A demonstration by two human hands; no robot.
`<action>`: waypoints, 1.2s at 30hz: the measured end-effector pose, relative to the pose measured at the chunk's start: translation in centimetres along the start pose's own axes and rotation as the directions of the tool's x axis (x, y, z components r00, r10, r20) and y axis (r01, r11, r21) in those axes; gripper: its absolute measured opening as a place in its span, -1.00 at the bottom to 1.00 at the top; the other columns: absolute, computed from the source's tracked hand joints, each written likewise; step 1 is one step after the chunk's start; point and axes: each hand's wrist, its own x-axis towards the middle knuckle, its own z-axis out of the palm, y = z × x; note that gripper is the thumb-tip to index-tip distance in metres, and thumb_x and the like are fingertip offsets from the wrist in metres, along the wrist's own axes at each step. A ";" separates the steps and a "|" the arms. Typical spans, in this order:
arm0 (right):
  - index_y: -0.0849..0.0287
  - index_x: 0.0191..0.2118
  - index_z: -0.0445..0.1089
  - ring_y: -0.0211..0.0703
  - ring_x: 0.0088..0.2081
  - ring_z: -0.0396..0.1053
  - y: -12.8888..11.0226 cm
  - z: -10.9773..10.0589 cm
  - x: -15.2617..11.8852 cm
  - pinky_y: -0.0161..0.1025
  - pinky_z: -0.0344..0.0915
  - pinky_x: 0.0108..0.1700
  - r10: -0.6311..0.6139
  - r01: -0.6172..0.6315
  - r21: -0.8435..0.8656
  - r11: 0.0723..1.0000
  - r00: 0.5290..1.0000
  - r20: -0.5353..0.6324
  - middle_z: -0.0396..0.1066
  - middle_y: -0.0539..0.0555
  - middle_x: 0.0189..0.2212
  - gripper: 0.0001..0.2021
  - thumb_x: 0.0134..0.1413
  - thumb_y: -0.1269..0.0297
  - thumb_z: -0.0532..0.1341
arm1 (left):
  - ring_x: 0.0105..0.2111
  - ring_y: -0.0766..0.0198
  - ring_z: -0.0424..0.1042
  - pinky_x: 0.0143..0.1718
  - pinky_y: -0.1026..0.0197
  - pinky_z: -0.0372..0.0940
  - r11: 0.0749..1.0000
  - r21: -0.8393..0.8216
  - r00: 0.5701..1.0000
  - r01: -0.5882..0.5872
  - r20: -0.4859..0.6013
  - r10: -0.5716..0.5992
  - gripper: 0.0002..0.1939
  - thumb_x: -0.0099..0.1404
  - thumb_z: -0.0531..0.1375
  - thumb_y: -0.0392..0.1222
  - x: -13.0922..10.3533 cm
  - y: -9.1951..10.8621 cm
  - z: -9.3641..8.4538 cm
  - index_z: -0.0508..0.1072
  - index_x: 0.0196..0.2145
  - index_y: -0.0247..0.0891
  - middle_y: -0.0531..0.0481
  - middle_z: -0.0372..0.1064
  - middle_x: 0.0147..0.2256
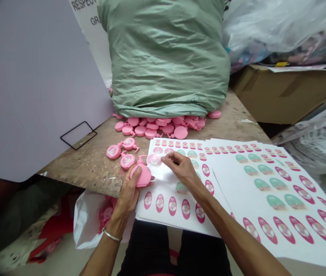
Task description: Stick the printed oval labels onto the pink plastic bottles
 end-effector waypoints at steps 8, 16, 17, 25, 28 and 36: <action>0.10 -0.23 0.56 -0.12 -0.33 0.43 -2.1 0.4 -3.3 -0.22 0.37 -0.31 -0.125 0.136 -0.072 0.988 0.983 0.134 0.54 0.03 -0.36 -0.72 0.06 0.05 0.23 | -0.27 0.09 0.53 -0.37 0.11 0.48 0.977 -0.086 0.980 0.193 0.074 -0.187 -0.44 0.29 0.03 0.22 -1.2 1.1 1.8 0.44 -0.06 -0.33 -0.20 0.50 -0.22; 0.10 -0.26 0.56 -0.20 -0.45 0.40 -2.3 0.2 -4.2 -0.28 0.31 -0.45 -0.138 0.148 -0.121 0.982 0.987 0.087 0.52 0.03 -0.42 -0.74 0.04 0.06 0.25 | -0.24 0.09 0.53 -0.35 0.12 0.49 0.976 -0.092 0.980 0.197 0.044 -0.193 -0.44 0.28 0.06 0.21 -1.5 1.1 2.2 0.46 -0.10 -0.37 -0.20 0.51 -0.23; 0.10 -0.26 0.56 -0.20 -0.45 0.40 -2.2 0.3 -4.2 -0.27 0.32 -0.44 -0.148 0.157 -0.122 0.980 0.986 0.080 0.52 0.03 -0.42 -0.74 0.04 0.07 0.25 | -0.24 0.08 0.52 -0.34 0.11 0.49 0.976 -0.095 0.981 0.194 0.042 -0.191 -0.44 0.28 0.06 0.21 -1.5 1.2 2.3 0.46 -0.10 -0.37 -0.20 0.51 -0.23; 0.08 -0.26 0.55 -0.20 -0.43 0.41 -1.8 0.6 -4.1 -0.25 0.34 -0.37 -0.189 0.196 -0.144 0.970 0.980 0.061 0.53 0.02 -0.39 -0.77 0.04 0.08 0.26 | -0.21 0.06 0.52 -0.31 0.08 0.49 0.979 -0.104 0.984 0.173 0.055 -0.168 -0.45 0.28 0.06 0.21 -1.6 1.3 2.2 0.47 -0.11 -0.36 -0.21 0.51 -0.21; 0.09 -0.26 0.55 -0.20 -0.43 0.41 -1.9 0.7 -4.1 -0.25 0.34 -0.37 -0.192 0.198 -0.144 0.970 0.980 0.053 0.53 0.02 -0.40 -0.77 0.03 0.09 0.27 | -0.20 0.07 0.51 -0.30 0.09 0.49 0.980 -0.108 0.985 0.170 0.050 -0.165 -0.45 0.28 0.06 0.21 -1.5 1.3 2.2 0.46 -0.11 -0.36 -0.20 0.50 -0.20; 0.08 -0.26 0.55 -0.18 -0.41 0.42 -1.8 0.9 -3.8 -0.23 0.34 -0.36 -0.198 0.204 -0.147 0.968 0.979 0.054 0.54 0.03 -0.38 -0.79 0.03 0.11 0.28 | -0.19 0.09 0.50 -0.31 0.11 0.49 0.981 -0.104 0.985 0.165 0.056 -0.160 -0.44 0.31 0.00 0.22 -1.3 1.3 2.1 0.44 -0.08 -0.32 -0.18 0.49 -0.18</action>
